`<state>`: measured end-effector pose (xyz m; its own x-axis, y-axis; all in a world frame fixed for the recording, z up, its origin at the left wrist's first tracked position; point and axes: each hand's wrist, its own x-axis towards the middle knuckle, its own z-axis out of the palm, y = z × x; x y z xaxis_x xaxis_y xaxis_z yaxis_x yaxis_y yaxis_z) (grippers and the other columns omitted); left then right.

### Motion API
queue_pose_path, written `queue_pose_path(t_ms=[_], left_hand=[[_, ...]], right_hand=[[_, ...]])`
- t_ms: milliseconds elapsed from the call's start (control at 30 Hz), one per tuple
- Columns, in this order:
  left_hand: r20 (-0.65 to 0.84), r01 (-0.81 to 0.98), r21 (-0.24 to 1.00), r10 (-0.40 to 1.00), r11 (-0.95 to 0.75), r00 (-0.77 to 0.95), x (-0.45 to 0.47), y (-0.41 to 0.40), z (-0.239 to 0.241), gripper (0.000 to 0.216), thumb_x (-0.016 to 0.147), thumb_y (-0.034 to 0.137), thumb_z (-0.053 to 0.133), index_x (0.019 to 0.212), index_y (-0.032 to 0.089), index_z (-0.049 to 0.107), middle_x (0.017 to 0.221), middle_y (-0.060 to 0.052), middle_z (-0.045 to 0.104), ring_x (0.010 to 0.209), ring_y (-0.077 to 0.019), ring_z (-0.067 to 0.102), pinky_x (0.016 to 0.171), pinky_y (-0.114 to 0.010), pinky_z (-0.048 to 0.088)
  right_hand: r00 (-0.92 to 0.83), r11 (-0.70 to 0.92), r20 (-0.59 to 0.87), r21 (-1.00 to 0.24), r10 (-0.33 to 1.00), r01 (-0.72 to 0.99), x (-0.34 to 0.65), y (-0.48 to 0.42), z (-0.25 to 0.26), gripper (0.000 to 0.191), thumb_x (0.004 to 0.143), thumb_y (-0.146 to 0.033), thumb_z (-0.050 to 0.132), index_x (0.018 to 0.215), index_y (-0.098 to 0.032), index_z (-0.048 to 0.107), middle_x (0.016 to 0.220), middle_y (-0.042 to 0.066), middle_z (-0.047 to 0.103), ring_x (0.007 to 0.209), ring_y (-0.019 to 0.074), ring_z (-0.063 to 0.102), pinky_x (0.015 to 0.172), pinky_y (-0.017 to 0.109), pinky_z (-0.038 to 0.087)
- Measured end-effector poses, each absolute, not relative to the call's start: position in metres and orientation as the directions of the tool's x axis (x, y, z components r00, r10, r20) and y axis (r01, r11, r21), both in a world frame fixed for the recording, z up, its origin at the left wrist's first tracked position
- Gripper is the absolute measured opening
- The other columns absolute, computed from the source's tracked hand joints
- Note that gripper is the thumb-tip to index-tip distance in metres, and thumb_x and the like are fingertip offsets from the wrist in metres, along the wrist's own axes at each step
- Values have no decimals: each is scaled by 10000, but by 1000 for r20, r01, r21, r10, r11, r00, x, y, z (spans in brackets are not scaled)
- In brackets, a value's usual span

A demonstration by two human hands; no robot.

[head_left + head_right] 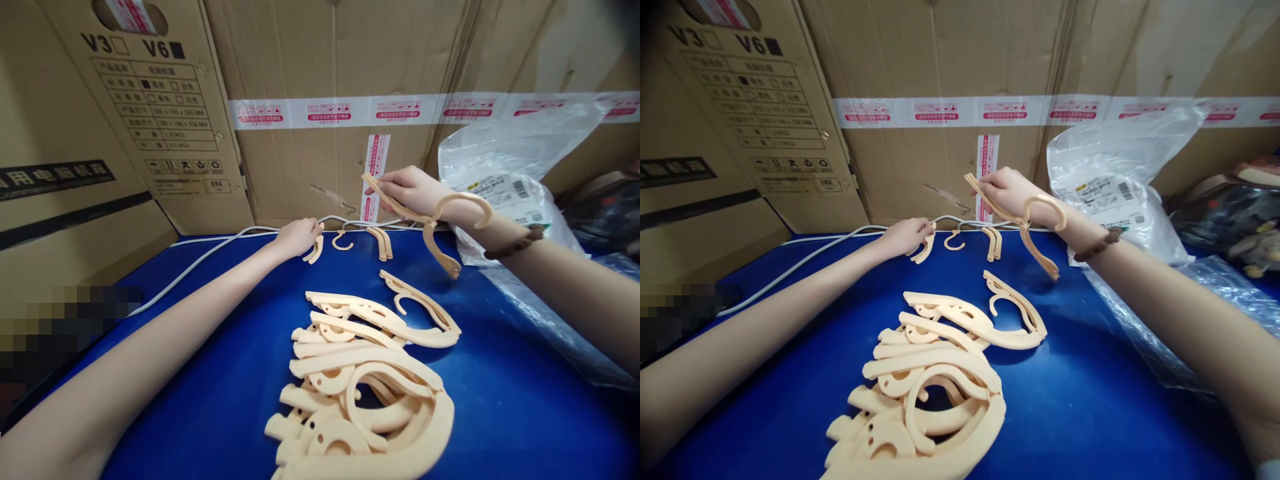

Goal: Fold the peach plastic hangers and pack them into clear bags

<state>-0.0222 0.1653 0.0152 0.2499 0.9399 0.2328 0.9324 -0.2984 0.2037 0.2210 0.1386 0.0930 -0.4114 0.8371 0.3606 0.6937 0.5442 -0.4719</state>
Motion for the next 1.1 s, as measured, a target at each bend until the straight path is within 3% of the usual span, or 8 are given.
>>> queue_pose_path(t_ms=[200, 333, 433, 533, 667, 800, 900, 1100], left_hand=[[306, 901, 358, 942, -244, 134, -27, 164, 17, 365, 903, 395, 494, 1127, 123, 586, 1189, -180, 622, 1113, -310, 586, 931, -397, 410], [249, 767, 545, 939, -339, 238, -11, 155, 36, 602, 966, 547, 231, 1103, 134, 647, 1158, -139, 668, 1075, -248, 617, 907, -353, 451], [103, 484, 821, 913, -302, 395, 5, 145, 47, 747, 950, 627, 118, 1011, 156, 694, 1070, -122, 711, 983, -212, 659, 848, -319, 494], [30, 97, 992, 918, -75, 395, 16, 137, 52, 457, 945, 534, 417, 960, 153, 670, 973, -106, 720, 865, -176, 676, 822, -297, 514], [24, -117, 993, 959, 10, 282, 15, 136, 53, 85, 906, 189, 587, 917, 118, 633, 905, -83, 711, 747, -129, 684, 794, -267, 546], [84, -139, 989, 948, -43, 307, 10, 135, 57, 89, 899, 83, 558, 969, 100, 611, 971, -100, 710, 767, -139, 710, 821, -291, 566], [126, -122, 989, 911, -84, 392, 13, 129, 61, 228, 879, 62, 575, 1100, 120, 587, 1062, -113, 699, 841, -181, 727, 860, -324, 568], [155, -168, 982, 869, -85, 470, 27, 117, 61, 344, 859, 41, 569, 1181, 161, 554, 1068, -99, 707, 932, -204, 716, 848, -305, 578]], right_hand=[[-287, 526, 442, -677, 850, 515, 216, 134, 100, 288, 897, -95, 383, 928, -93, 670, 518, -14, 555, 435, 74, 397, 449, 234, 288], [19, 533, 578, -765, 816, 361, 214, 136, 101, 287, 921, -106, 331, 970, -103, 614, 579, 9, 583, 435, 78, 397, 458, 239, 307], [171, 522, 576, -807, 799, 277, 214, 139, 97, 280, 953, -150, 276, 1164, -153, 460, 904, 105, 699, 594, 110, 576, 580, 260, 442], [66, 539, 593, -768, 802, 346, 216, 142, 92, 276, 911, -159, 394, 1177, -223, 430, 1198, 130, 648, 847, 150, 650, 721, 305, 500], [-131, 612, 670, -557, 731, 562, 220, 141, 88, 235, 836, -185, 517, 1065, -229, 545, 1187, 108, 660, 977, 201, 642, 762, 340, 509], [-285, 495, 724, -89, 628, 864, 219, 136, 86, 232, 859, -270, 539, 1061, -218, 641, 1040, 88, 718, 925, 254, 655, 711, 361, 467], [-336, 313, 677, 162, 654, 936, 214, 132, 81, 302, 939, -358, 441, 1074, -214, 670, 927, 96, 739, 808, 262, 669, 629, 340, 403], [-368, 264, 667, 256, 648, 930, 201, 124, 74, 401, 981, -417, 328, 1107, -209, 648, 867, 90, 737, 738, 248, 661, 568, 304, 318]])
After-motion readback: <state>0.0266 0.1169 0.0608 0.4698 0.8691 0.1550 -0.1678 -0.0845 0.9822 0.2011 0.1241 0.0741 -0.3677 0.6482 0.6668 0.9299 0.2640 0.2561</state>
